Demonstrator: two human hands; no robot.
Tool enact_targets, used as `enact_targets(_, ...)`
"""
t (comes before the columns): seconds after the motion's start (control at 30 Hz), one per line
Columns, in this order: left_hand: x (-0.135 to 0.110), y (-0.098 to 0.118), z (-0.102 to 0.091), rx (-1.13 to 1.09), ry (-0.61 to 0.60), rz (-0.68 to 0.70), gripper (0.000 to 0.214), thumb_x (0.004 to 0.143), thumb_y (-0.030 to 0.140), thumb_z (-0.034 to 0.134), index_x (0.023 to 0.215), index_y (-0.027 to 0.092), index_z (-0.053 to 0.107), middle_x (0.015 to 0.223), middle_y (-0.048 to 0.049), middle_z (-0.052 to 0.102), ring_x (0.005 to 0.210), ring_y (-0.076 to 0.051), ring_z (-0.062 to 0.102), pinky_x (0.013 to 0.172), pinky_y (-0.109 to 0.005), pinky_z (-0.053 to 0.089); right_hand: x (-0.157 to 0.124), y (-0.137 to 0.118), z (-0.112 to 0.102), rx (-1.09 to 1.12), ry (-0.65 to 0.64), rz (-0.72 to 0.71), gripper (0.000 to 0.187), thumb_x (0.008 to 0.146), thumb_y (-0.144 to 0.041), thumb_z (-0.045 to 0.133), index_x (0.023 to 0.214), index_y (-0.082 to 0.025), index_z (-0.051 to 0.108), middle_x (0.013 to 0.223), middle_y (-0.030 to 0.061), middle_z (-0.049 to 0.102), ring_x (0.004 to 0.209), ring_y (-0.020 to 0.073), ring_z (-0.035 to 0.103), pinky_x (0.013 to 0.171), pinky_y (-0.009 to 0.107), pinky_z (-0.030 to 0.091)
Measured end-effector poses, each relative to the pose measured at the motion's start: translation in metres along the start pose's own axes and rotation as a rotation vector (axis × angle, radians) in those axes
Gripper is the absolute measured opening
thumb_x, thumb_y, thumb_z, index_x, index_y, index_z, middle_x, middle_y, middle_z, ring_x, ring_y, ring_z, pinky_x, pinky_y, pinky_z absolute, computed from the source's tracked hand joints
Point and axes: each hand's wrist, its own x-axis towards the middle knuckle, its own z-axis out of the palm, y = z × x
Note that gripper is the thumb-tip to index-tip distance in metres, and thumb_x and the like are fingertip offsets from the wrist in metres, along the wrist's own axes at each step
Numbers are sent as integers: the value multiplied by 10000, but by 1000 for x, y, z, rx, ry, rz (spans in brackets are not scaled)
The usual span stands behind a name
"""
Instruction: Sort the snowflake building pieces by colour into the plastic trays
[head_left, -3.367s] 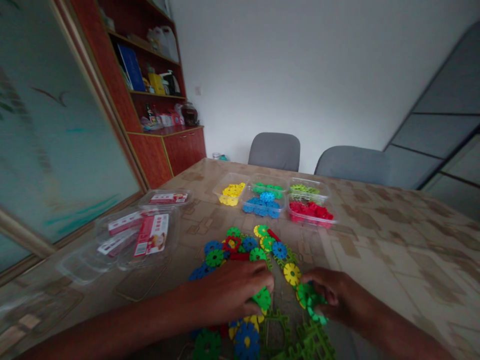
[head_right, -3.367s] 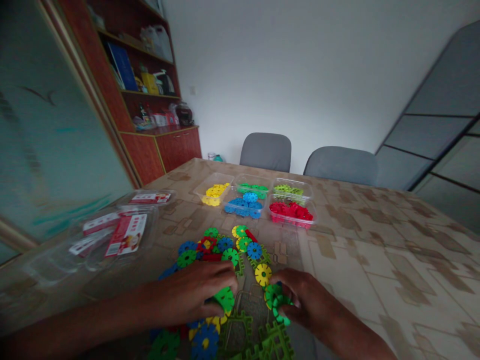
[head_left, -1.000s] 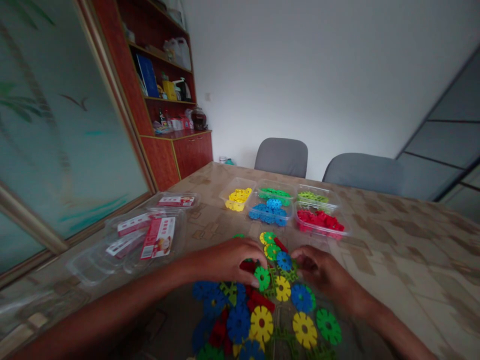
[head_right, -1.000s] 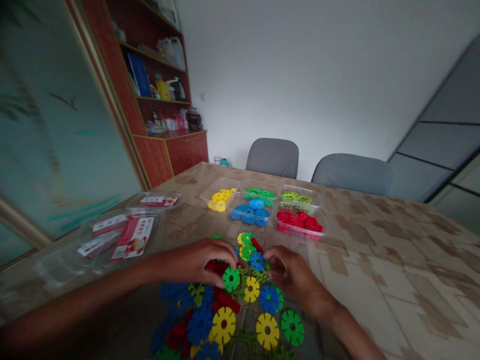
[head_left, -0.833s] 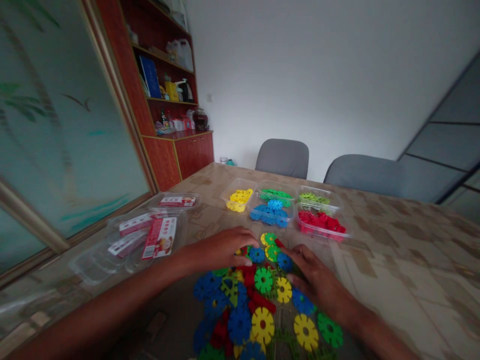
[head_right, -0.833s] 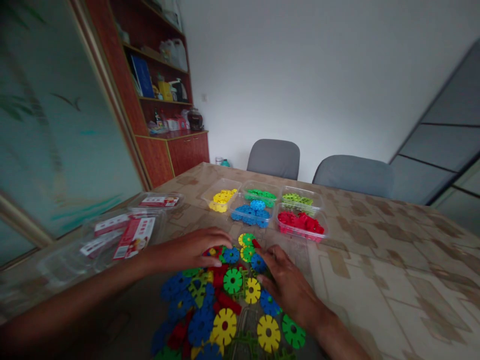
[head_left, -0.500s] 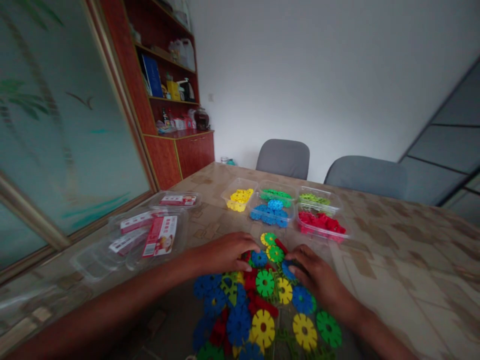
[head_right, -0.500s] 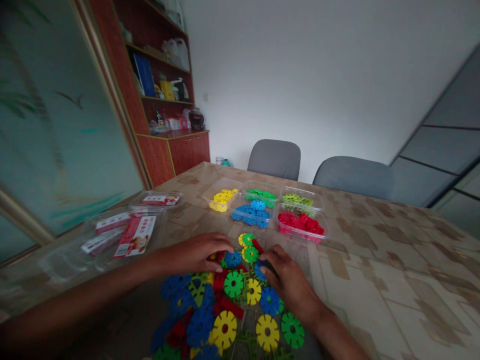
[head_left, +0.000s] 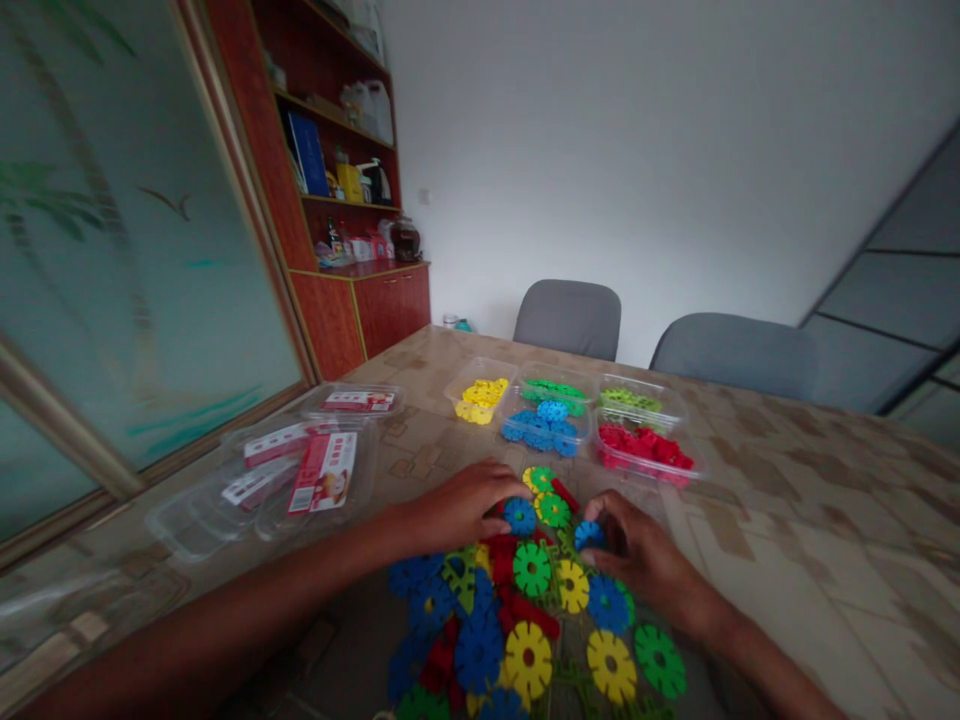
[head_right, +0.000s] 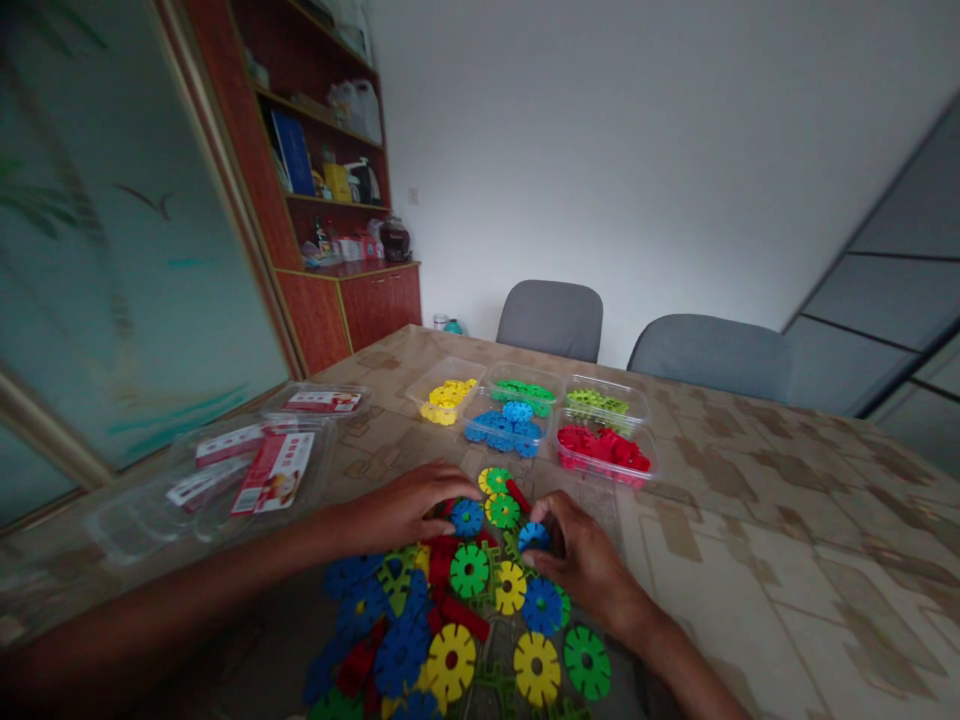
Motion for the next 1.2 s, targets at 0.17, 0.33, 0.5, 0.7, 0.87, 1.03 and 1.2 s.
enact_targets(0.17,-1,1,-2,-42,25,-31,453,771,144,681,1196,233,550,1129,-59,532,1067,-225,507,909,-305,389,3,-3,-3,81,21,77,200,778,-307,605,807,-206,435,635,-63,408,580,112,384,518,224,296)
enact_targets(0.33,-2,0,-3,-40,27,-45,358,733,140,704,1054,198,558,1034,-42,530,988,-208,506,836,-274,399,3,3,-9,145,47,81,243,799,-391,586,774,-206,431,663,-48,420,605,117,409,547,234,337)
enact_targets(0.5,0,-2,-5,-54,83,-5,183,758,119,654,900,174,553,971,-30,549,962,-192,511,829,-261,379,2,8,-19,205,17,58,289,820,-459,593,813,-184,505,692,-23,481,627,127,455,552,237,366)
enact_targets(0.7,-2,0,-27,-218,-22,-85,23,834,173,563,849,156,563,748,22,566,679,-114,519,607,-200,358,-3,-15,-35,205,-208,95,279,802,-451,606,776,-186,523,675,-28,473,603,119,434,549,233,339)
enact_targets(0.87,-9,10,-48,-371,-262,-96,74,832,223,597,884,169,595,751,24,586,655,-99,523,585,-185,376,-8,-28,-43,45,-174,61,214,810,-349,598,699,-182,525,632,-35,465,593,115,421,532,226,321)
enact_targets(1.03,-14,20,-49,-382,-498,-63,66,776,184,670,834,188,638,668,31,584,613,-113,549,550,-196,395,-21,-44,-44,15,-480,153,136,733,-158,619,842,-214,679,680,-29,554,629,124,502,545,209,366)
enact_targets(1.2,-16,26,-39,-373,-517,-37,147,720,83,690,805,201,665,616,30,604,564,-128,567,502,-204,389,-29,-57,-36,-53,-438,190,488,643,-53,600,1058,-299,677,811,-3,624,739,172,571,631,262,441)
